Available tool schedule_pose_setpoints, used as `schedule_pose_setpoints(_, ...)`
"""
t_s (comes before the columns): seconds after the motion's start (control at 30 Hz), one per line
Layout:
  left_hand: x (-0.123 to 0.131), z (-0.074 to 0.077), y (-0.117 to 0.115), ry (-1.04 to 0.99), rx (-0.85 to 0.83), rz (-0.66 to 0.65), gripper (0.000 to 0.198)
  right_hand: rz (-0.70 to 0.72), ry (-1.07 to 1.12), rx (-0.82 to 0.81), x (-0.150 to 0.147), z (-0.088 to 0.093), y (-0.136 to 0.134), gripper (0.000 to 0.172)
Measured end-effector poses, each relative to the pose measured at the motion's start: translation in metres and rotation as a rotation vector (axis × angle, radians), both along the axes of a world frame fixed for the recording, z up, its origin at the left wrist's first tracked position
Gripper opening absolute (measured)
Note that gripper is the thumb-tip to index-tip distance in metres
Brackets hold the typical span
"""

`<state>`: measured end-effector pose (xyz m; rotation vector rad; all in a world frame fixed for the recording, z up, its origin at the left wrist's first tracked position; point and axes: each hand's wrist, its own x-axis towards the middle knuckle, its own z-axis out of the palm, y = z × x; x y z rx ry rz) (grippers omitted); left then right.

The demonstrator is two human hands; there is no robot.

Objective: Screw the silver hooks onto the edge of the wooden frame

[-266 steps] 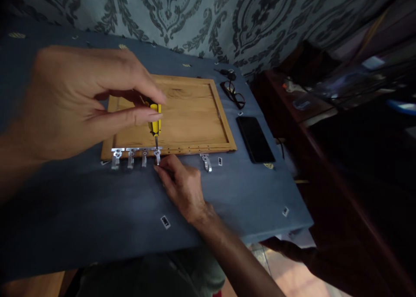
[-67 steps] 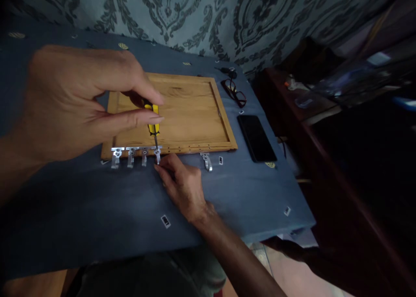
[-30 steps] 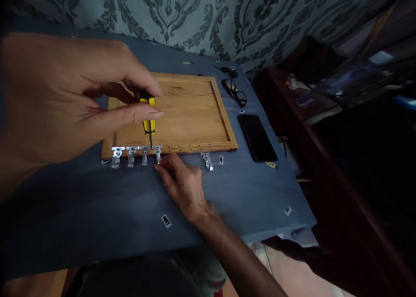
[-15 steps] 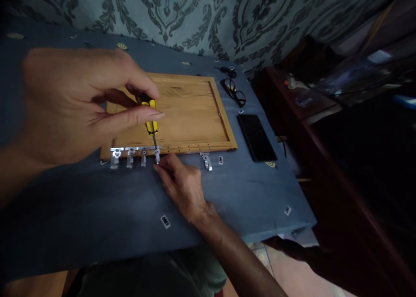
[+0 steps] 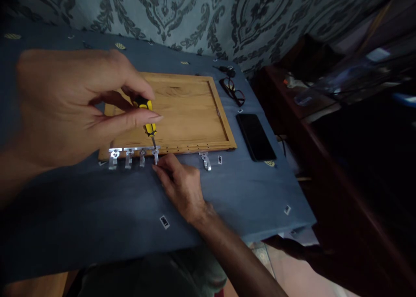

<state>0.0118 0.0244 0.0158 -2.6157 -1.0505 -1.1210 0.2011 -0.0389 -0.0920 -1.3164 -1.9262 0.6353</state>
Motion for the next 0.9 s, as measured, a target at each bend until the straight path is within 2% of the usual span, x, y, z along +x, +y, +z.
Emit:
schedule_pose_setpoints(0.33, 0.0003, -0.0014, 0.0003, 0.004, 0.016, -0.032, 0.024, 0.004, -0.011, -0.01, 0.0001, 0.001, -0.0003, 0.008)
schedule_pose_setpoints(0.63, 0.0024, -0.0013, 0.0026, 0.008, -0.008, -0.083, 0.015, -0.012, -0.005, -0.036, -0.0006, 0.0012, -0.0002, 0.008)
schedule_pose_setpoints(0.77, 0.0, 0.001, 0.0033, 0.014, -0.013, -0.072, 0.009, -0.013, -0.011, -0.026, 0.0003, 0.001, -0.0005, 0.009)
schedule_pose_setpoints(0.9, -0.0018, 0.0025, 0.0021, 0.038, -0.033, -0.031, 0.015, -0.013, -0.006, -0.012, 0.0008, 0.0008, -0.0007, 0.009)
